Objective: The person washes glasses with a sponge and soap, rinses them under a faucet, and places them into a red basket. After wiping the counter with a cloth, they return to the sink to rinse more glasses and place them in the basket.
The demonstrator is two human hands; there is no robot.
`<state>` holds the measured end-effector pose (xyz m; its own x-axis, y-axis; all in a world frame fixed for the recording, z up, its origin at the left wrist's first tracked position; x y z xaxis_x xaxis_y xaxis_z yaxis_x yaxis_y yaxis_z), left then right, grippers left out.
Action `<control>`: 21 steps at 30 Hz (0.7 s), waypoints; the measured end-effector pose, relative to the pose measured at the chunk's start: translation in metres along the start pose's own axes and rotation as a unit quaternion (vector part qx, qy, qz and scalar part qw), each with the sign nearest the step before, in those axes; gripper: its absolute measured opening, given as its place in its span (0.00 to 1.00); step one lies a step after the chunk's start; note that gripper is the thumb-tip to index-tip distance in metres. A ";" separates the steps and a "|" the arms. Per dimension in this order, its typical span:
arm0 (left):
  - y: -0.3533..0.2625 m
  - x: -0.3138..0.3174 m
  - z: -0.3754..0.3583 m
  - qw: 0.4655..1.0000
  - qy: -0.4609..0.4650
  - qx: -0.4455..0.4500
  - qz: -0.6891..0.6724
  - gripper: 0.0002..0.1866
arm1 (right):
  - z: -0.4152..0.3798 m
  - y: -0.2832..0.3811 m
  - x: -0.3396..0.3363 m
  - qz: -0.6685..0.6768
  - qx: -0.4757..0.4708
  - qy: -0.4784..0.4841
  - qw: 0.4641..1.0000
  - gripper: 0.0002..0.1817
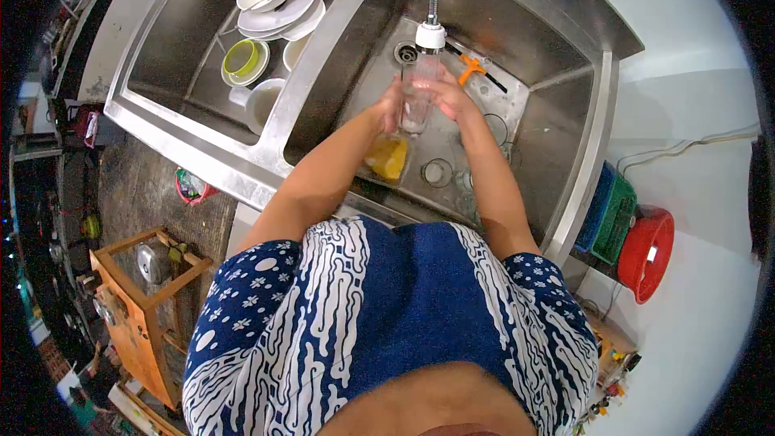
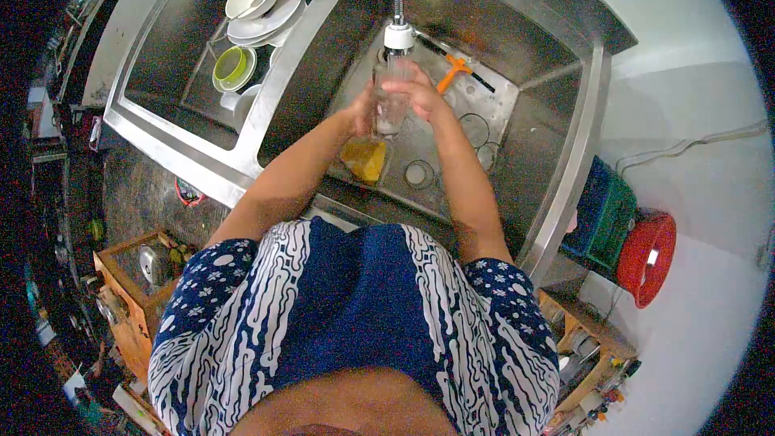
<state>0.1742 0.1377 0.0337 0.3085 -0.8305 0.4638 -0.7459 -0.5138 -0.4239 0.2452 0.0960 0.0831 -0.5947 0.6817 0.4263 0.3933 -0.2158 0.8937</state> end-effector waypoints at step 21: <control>0.002 -0.003 -0.008 0.999 -0.045 -0.026 0.003 0.45 | 0.003 -0.020 -0.032 0.006 -0.018 -0.282 0.959 0.23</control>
<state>0.1674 0.1413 0.0378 0.3543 -0.8508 0.3881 -0.7770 -0.4988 -0.3841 0.2584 0.0809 0.0510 -0.1125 0.9466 0.3021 0.3666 -0.2430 0.8981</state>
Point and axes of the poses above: each hand's wrist, its own z-axis towards the middle knuckle, its own x-axis out of the palm, y = z × x, the point moved 8 cm from there along z, towards the middle knuckle, and after that the axes turned 6 degrees about -x, right-handed, at the moved point
